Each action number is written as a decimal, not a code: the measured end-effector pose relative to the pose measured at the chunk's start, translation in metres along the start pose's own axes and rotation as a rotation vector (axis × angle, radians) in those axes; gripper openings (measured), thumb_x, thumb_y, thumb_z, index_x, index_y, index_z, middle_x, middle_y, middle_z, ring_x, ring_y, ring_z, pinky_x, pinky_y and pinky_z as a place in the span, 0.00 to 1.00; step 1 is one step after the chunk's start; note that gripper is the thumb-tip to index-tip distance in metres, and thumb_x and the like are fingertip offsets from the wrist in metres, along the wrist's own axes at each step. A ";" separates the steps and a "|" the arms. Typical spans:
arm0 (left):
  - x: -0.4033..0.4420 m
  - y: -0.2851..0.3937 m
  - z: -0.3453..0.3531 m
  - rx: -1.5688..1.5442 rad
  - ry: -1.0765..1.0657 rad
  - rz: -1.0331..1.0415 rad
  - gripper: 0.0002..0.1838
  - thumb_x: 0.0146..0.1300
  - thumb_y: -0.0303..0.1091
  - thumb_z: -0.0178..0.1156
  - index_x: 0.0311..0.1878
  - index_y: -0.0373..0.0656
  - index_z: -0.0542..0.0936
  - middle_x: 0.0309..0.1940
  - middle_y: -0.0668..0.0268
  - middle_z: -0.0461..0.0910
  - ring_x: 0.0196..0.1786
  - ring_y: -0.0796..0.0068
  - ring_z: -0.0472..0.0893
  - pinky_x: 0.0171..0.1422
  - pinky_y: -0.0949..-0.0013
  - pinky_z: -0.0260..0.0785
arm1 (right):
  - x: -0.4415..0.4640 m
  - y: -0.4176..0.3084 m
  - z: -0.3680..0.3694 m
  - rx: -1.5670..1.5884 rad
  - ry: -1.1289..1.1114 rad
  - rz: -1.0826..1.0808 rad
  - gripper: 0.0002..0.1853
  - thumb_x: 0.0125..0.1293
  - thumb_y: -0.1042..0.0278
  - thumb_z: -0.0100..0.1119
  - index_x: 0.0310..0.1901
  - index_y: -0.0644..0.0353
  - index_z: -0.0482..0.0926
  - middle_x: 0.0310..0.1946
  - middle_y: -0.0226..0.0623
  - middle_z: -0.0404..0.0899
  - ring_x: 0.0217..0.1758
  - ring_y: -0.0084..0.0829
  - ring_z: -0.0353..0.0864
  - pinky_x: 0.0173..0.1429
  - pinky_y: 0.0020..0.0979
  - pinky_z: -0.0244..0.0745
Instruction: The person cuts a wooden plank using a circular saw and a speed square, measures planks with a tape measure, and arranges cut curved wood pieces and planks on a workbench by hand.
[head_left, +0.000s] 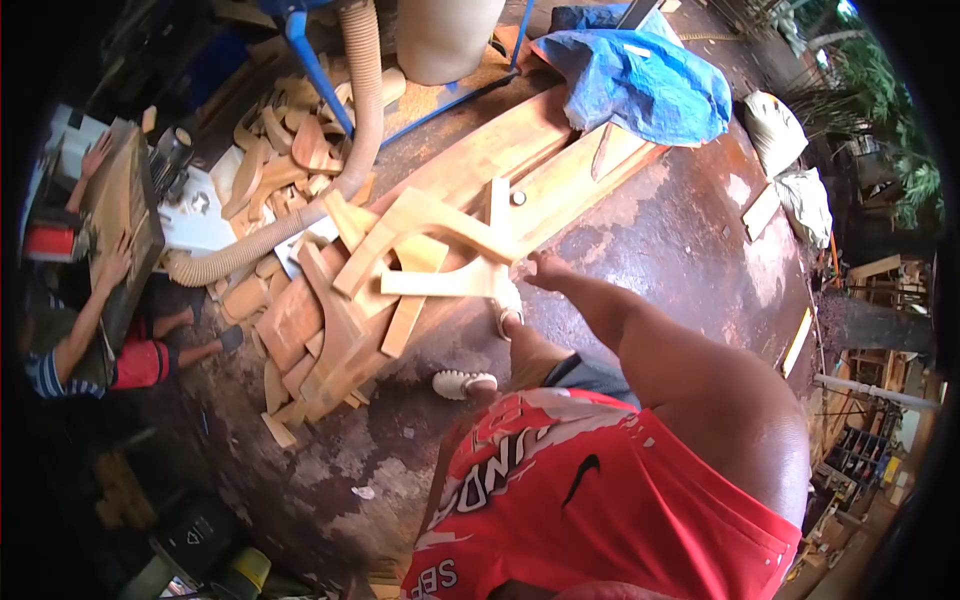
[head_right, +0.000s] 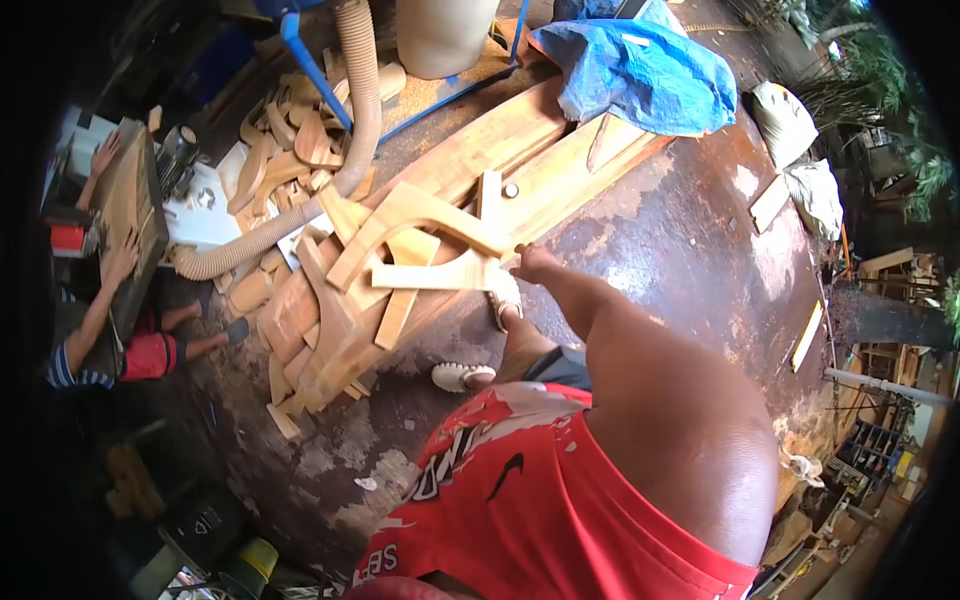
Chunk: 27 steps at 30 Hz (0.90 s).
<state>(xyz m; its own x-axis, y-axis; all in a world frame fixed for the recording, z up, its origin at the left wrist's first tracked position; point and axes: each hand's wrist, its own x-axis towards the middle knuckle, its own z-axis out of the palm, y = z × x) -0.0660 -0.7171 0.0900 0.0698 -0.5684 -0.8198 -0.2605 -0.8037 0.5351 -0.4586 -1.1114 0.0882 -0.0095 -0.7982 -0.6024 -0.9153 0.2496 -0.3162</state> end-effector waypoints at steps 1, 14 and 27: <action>0.010 0.010 0.004 0.016 -0.001 0.004 0.24 0.69 0.47 0.58 0.62 0.41 0.75 0.48 0.54 0.82 0.50 0.68 0.82 0.54 0.65 0.72 | 0.017 0.000 0.000 -0.026 0.046 -0.006 0.37 0.55 0.48 0.69 0.65 0.54 0.71 0.65 0.52 0.69 0.67 0.50 0.71 0.68 0.43 0.70; 0.063 0.070 0.066 0.183 -0.061 0.029 0.26 0.69 0.47 0.59 0.63 0.40 0.75 0.49 0.53 0.82 0.50 0.68 0.82 0.54 0.65 0.73 | 0.131 -0.021 0.019 0.138 -0.176 -0.057 0.37 0.48 0.52 0.72 0.57 0.60 0.68 0.49 0.51 0.80 0.53 0.50 0.81 0.57 0.45 0.76; 0.058 0.145 0.079 0.180 -0.029 -0.065 0.28 0.69 0.51 0.57 0.63 0.38 0.75 0.57 0.51 0.78 0.61 0.58 0.78 0.63 0.64 0.69 | 0.207 0.103 -0.045 0.759 0.102 -0.129 0.28 0.52 0.81 0.67 0.54 0.67 0.66 0.50 0.44 0.77 0.57 0.32 0.77 0.61 0.33 0.74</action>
<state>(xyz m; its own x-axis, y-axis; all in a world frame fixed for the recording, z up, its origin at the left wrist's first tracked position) -0.1756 -0.8524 0.1037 0.0649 -0.5089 -0.8584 -0.4242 -0.7927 0.4378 -0.5733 -1.2759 -0.0361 0.0074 -0.8838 -0.4678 -0.3853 0.4292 -0.8169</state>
